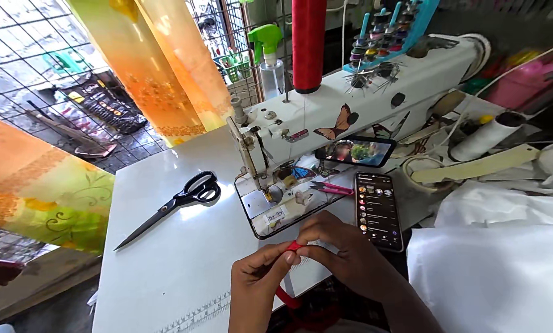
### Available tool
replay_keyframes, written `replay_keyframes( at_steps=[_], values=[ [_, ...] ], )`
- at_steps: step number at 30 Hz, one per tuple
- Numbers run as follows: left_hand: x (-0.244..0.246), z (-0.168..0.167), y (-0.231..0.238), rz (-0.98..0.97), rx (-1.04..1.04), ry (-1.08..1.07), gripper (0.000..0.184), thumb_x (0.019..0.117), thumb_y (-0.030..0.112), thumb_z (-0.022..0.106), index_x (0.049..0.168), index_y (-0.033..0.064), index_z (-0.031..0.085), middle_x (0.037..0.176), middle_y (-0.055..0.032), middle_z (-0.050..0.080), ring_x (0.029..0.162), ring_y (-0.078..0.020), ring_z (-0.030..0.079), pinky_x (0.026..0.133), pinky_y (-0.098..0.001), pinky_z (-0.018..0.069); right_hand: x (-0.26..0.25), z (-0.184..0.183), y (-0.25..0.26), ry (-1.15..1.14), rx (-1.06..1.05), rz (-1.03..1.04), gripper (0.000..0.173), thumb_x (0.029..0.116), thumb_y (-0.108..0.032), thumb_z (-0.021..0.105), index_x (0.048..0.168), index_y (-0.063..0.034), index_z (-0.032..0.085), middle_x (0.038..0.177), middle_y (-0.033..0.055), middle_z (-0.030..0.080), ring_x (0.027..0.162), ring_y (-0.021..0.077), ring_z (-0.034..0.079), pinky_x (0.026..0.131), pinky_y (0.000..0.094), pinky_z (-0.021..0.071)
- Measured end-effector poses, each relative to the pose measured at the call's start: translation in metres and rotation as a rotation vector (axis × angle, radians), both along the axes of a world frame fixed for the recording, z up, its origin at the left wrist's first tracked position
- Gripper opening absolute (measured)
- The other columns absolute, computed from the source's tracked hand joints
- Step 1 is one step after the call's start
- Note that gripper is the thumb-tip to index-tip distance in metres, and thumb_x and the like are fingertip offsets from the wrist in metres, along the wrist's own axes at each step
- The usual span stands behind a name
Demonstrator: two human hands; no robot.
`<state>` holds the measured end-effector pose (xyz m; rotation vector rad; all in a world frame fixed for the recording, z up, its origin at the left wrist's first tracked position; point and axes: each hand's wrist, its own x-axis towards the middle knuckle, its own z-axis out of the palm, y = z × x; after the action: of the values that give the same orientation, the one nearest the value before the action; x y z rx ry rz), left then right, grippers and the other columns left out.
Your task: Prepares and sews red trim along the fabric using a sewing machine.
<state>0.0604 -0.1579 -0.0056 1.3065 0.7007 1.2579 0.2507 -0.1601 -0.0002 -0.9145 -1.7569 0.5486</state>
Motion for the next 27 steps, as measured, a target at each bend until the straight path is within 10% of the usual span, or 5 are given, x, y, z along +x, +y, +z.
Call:
replay_keyframes(
  at_steps=[27],
  values=[
    [0.011, -0.004, -0.001, 0.127, 0.037, -0.038, 0.017, 0.0978, 0.018, 0.068, 0.105, 0.0089, 0.081, 0.103, -0.0015, 0.077, 0.094, -0.0060, 0.072, 0.084, -0.0214, 0.0592, -0.012, -0.009, 0.005, 0.108, 0.063, -0.087, 0.012, 0.1004, -0.019, 0.063, 0.101, -0.0079, 0.068, 0.102, 0.0014, 0.069, 0.106, 0.0026, 0.063, 0.095, 0.0159, 0.0494]
  ],
)
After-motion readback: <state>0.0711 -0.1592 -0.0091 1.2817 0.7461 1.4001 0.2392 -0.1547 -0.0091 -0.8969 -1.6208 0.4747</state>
